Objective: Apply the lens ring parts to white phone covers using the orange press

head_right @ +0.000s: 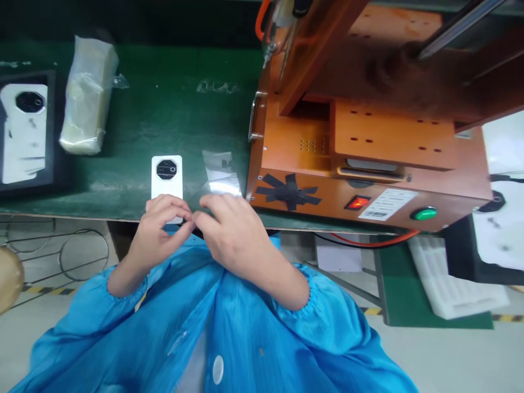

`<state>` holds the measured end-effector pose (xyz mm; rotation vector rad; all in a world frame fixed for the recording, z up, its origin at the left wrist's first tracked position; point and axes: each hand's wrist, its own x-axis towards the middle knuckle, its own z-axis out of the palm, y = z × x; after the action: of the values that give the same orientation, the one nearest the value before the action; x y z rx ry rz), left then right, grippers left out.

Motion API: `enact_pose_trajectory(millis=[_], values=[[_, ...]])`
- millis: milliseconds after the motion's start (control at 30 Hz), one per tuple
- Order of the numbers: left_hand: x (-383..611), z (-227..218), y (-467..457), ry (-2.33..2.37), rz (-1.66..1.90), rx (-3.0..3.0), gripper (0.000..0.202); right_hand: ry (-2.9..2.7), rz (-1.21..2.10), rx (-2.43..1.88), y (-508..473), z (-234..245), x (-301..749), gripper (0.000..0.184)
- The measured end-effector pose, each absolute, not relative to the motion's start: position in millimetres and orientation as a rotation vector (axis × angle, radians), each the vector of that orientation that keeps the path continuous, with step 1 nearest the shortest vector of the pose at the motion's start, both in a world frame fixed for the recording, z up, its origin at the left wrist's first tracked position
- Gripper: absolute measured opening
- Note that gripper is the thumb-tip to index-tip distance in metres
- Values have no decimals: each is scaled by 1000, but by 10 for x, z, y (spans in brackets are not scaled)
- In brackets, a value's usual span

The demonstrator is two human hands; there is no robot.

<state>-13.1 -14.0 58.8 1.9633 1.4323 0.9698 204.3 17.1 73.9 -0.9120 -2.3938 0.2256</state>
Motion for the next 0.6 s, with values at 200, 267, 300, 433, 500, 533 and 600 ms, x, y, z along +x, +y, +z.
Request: enact_pose_trajectory(millis=[200,267,300,433,500,533,600], values=[[-356,385,-117,1497,1310,1250,15,-1668,1068,-1203,433,545,1743,28],[-405,353,-119,1496,1344,1193,14,-1629,1292,-1201,492,526,1641,37],[-415,346,-123,1500,1345,1190,14,-1626,1353,-1202,510,527,1594,41],[-422,353,-134,1536,1310,1235,16,-1593,1446,-1227,523,556,1457,48],[-455,358,-133,1569,1266,1303,21,-1588,1478,-1210,544,559,1415,45],[-486,352,-133,1600,1239,1360,21,-1592,1479,-1200,574,553,1396,42],[-573,314,-140,1741,1192,1531,22,-1614,1431,-1211,686,524,1354,34]])
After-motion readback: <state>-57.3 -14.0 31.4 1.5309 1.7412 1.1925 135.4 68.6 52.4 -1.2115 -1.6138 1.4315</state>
